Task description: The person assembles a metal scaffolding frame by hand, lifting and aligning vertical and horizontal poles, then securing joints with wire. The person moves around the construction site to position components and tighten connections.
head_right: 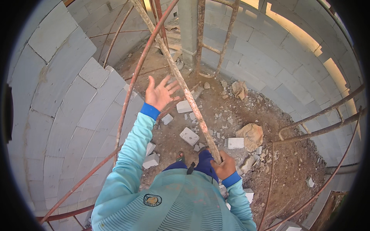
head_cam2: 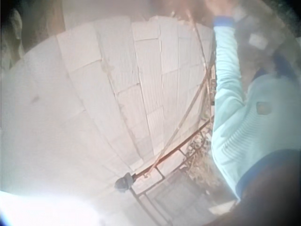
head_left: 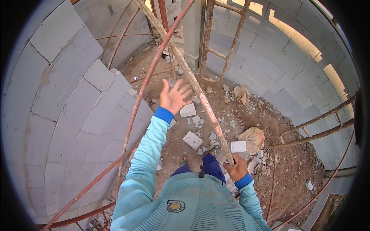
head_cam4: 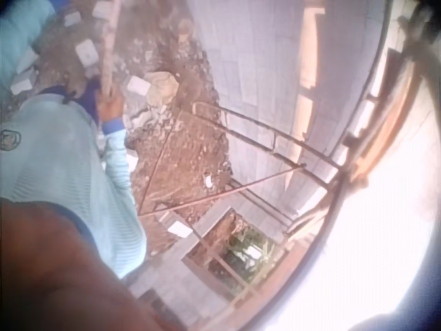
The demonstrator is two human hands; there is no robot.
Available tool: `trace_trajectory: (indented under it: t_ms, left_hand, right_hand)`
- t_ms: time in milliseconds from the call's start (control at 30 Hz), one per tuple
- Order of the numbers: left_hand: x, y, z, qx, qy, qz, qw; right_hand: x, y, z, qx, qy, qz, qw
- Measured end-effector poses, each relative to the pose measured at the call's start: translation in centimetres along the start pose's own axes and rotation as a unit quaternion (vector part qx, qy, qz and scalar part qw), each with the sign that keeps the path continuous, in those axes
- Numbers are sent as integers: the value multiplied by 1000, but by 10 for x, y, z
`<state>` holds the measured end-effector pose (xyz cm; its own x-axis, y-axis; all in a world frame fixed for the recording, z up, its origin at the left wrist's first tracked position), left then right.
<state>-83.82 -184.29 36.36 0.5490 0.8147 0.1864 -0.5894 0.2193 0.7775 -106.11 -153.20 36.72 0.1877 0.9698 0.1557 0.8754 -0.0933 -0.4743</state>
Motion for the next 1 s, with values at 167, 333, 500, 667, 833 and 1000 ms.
trace_trajectory:
  t_ms: [167,333,500,667,833,1000]
  left_hand:
    - [2,-46,7,-237,-27,86,967]
    - [-12,-25,37,-482,11,68,873]
    - [-24,30,38,-199,74,-2,977]
    - [-33,58,39,-284,102,-7,953]
    - [-40,36,57,-233,136,10,963]
    - [-32,36,71,-232,184,65,953]
  right_hand:
    - [-2,-1,-1,9,-22,0,1000]
    - [7,-12,-21,31,-2,12,999]
    - [10,-11,-37,88,-29,63,994]
    - [0,1,-32,107,-40,99,989]
    - [-22,15,-56,69,-62,82,992]
    - [-59,22,-64,40,-84,45,995]
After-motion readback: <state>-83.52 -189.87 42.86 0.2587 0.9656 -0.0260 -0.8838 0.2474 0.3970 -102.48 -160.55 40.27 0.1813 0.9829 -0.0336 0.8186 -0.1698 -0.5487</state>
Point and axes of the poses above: each hand's wrist, its own x-axis away from the middle knuckle, its own y-axis out of the palm, z = x × y, the point moved 6 cm from there along -x, towards the middle knuckle, and after that the axes turned 1 degree about -y, right-handed, at the moved point
